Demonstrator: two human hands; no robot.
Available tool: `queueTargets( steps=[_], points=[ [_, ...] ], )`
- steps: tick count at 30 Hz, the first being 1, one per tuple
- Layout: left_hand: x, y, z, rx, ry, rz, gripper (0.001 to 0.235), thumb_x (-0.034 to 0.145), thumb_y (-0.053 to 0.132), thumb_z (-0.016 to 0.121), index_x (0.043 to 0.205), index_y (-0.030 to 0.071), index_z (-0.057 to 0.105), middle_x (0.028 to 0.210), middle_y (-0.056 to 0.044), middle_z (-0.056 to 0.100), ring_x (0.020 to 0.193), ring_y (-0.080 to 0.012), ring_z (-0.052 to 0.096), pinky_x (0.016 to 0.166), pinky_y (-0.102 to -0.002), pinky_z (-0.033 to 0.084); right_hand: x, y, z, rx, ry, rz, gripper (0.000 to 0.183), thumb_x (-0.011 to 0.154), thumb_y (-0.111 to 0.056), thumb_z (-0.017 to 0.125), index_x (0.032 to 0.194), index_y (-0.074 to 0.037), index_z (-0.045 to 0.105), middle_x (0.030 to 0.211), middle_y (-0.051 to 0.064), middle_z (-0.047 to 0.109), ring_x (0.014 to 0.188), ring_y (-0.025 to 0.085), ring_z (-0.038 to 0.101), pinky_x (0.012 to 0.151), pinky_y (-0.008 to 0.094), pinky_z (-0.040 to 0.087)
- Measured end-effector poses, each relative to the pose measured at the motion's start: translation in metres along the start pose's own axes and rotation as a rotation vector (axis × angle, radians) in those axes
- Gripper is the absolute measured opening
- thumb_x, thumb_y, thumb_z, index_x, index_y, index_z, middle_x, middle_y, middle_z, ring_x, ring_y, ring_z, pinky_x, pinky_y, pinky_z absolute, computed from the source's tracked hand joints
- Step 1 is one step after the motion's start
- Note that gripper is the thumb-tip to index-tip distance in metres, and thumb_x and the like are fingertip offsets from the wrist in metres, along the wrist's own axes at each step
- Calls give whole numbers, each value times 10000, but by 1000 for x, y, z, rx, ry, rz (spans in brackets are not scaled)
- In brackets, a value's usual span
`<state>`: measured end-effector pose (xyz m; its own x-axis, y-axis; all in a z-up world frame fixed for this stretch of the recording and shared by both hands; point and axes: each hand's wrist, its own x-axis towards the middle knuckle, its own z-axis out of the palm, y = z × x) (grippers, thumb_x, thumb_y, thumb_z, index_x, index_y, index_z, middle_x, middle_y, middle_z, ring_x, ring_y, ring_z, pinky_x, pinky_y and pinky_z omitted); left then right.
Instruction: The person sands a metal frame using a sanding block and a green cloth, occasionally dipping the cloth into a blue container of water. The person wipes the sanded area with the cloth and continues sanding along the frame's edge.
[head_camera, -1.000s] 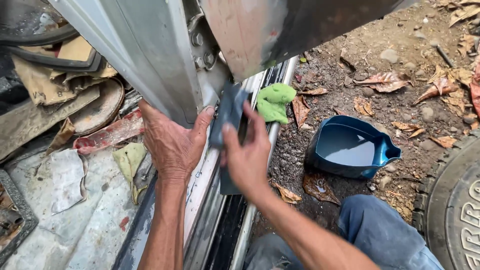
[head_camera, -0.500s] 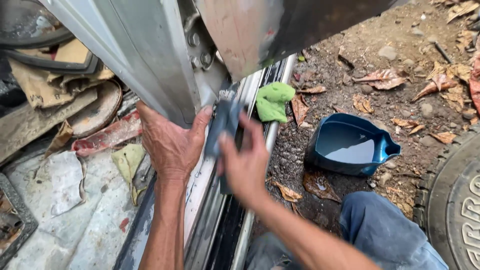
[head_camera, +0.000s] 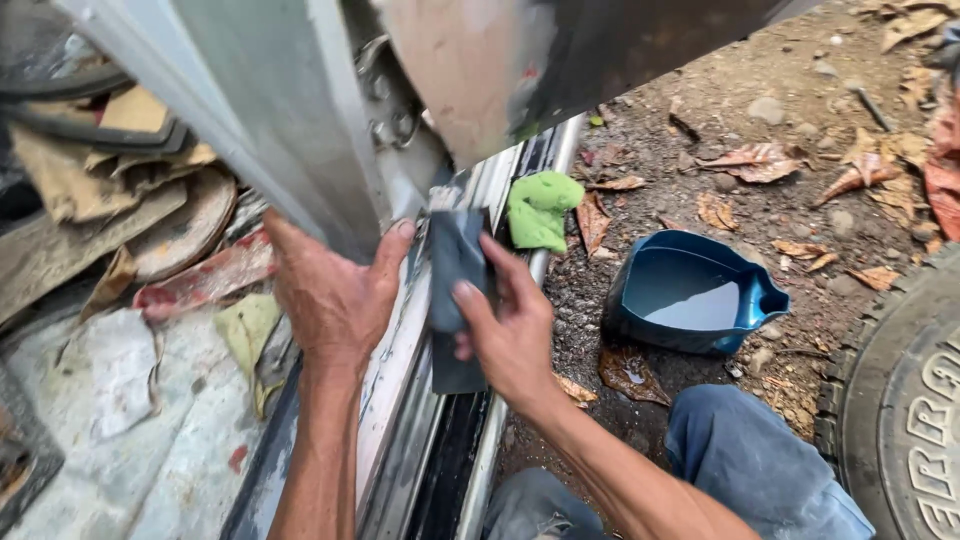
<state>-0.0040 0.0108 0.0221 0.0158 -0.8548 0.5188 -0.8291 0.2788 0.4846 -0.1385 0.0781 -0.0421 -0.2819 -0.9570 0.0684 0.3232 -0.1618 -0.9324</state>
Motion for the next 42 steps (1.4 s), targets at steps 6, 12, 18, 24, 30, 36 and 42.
queueTargets(
  steps=[6, 12, 18, 24, 30, 36, 42],
  points=[
    [3, -8, 8, 48, -7, 1, 961, 864, 503, 831, 1375, -110, 295, 1150, -263, 582, 983, -423, 641, 917, -557, 487, 121, 77, -85, -119, 395, -147, 683, 883, -222, 608, 1529, -156, 396, 1323, 165, 596, 1099, 281, 661, 910, 409, 641],
    [2, -1, 4, 15, 5, 17, 904, 858, 466, 841, 1328, -108, 325, 1118, -277, 601, 941, -440, 652, 884, -552, 498, 152, 87, -80, -652, 322, -169, 572, 904, -62, 629, 1461, -96, 508, 1245, 183, 671, 1058, 281, 693, 883, 369, 628],
    [3, -1, 5, 6, 1, 28, 863, 883, 460, 824, 1292, -108, 319, 1039, -237, 595, 847, -398, 660, 833, -544, 516, 155, 58, -65, -69, 292, 146, 606, 903, -8, 637, 1488, -49, 486, 1165, 207, 681, 823, 196, 705, 686, 243, 639],
    [2, 5, 1, -3, 11, 46, 868, 881, 448, 825, 1300, -114, 313, 1007, -248, 613, 828, -417, 668, 826, -551, 511, 167, 59, -76, 250, 307, 465, 540, 966, -137, 605, 1494, -181, 501, 944, 147, 663, 627, 162, 576, 502, 303, 544],
    [1, 1, 6, 45, -1, 15, 903, 890, 498, 809, 1308, -141, 327, 1054, -260, 571, 904, -417, 645, 890, -564, 494, 90, 28, -55, 78, 339, 189, 609, 962, -54, 564, 1544, -81, 389, 1056, 126, 577, 640, 106, 529, 490, 192, 476],
    [0, 2, 6, 14, 30, 50, 828, 897, 466, 818, 1251, -121, 353, 1002, -246, 588, 831, -404, 651, 830, -534, 509, 35, 19, 3, 65, 136, -91, 607, 955, -89, 594, 1507, -14, 353, 1299, 241, 603, 750, 169, 689, 487, 206, 632],
    [-2, 3, 3, 11, 52, 83, 821, 889, 462, 817, 1227, -144, 378, 1016, -290, 590, 843, -465, 637, 836, -560, 493, -47, 10, 39, 83, 100, -26, 553, 913, -44, 621, 1380, 5, 329, 965, 182, 709, 680, 177, 677, 500, 233, 564]
  ],
)
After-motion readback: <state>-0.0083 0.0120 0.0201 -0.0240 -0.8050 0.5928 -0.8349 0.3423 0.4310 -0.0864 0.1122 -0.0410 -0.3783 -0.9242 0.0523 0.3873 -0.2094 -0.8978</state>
